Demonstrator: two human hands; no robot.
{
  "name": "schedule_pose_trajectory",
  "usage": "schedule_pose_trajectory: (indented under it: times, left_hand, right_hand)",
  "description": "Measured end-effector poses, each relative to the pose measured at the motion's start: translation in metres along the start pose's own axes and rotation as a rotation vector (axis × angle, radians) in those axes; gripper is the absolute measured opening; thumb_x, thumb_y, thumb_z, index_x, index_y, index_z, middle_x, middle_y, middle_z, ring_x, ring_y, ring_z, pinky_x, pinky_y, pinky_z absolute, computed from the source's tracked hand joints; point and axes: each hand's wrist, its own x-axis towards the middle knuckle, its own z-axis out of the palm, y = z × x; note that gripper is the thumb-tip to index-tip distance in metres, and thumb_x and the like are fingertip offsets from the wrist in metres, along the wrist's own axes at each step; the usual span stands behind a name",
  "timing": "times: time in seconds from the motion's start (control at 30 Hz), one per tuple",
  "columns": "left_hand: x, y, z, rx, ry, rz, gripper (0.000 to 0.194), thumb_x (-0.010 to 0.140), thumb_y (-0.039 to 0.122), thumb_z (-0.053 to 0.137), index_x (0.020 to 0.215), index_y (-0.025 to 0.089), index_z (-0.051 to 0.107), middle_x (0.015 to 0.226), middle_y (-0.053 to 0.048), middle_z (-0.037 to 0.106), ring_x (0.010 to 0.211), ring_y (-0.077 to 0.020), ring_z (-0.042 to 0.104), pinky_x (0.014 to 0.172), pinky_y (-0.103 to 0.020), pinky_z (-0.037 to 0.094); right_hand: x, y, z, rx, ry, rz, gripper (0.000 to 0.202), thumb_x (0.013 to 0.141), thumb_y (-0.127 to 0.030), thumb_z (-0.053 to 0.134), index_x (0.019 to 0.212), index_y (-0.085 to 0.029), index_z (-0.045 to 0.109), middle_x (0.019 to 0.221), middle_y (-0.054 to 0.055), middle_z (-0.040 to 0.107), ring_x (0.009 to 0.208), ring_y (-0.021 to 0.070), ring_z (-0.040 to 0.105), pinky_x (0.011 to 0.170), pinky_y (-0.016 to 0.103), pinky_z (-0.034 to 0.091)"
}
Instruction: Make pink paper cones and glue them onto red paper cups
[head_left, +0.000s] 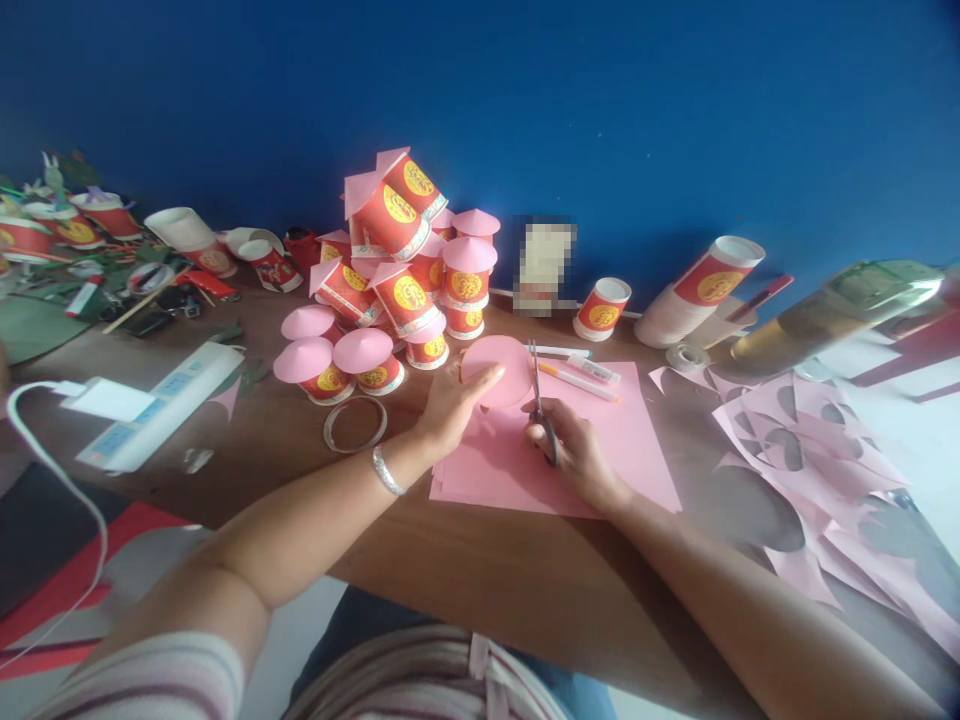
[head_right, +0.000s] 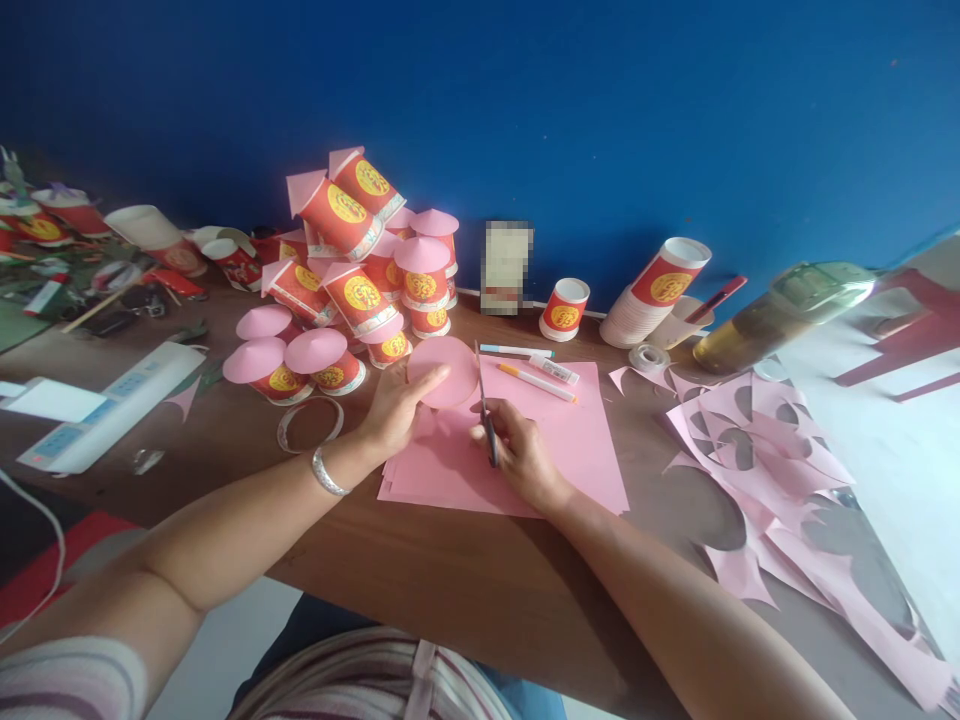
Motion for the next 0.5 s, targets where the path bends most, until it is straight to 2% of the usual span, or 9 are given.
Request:
schedule_pose_trajectory:
  times: [0.13, 0.27, 0.5]
  left_hand:
    - [0.0011, -0.0024, -0.0019, -0.012, -0.052, -0.01, 0.024, 0.083, 0.038, 0.076, 0.091, 0.016, 0.07, 0.086, -0.004, 0.07, 0.082, -0.0203, 0.065, 0.082, -0.036, 0.055]
    - [0.0013, -0.0005, -0.0012, -0.04, -0.081, 0.003, 0.022, 0.085, 0.038, 0.075, 0.086, 0.017, 0.068, 0.079, -0.003, 0.067, 0.076, -0.0189, 0.062, 0.077, -0.035, 0.053]
    - [0.0017, 0.0, -0.0017, -0.028, -0.072, 0.013, 0.023, 0.084, 0.039, 0.076, 0.083, 0.016, 0.07, 0.076, -0.003, 0.067, 0.072, -0.0179, 0.06, 0.073, -0.034, 0.053]
  right_hand:
    - [0.0, 0.0001, 0.0, -0.008, 0.007, -0.002, 0.034, 0.092, -0.053, 0.06, 0.102, -0.021, 0.059, 0.069, -0.001, 0.061, 0.059, 0.0117, 0.053, 0.057, 0.024, 0.046]
    - [0.0001, 0.0009, 0.0003, 0.016, 0.006, 0.001, 0.033, 0.092, -0.051, 0.06, 0.104, -0.02, 0.058, 0.07, -0.001, 0.061, 0.059, 0.0118, 0.053, 0.057, 0.024, 0.046]
    - [0.0, 0.0016, 0.0005, 0.009, 0.002, 0.007, 0.033, 0.091, -0.051, 0.061, 0.103, -0.02, 0.059, 0.068, -0.002, 0.06, 0.058, 0.0114, 0.052, 0.056, 0.024, 0.045]
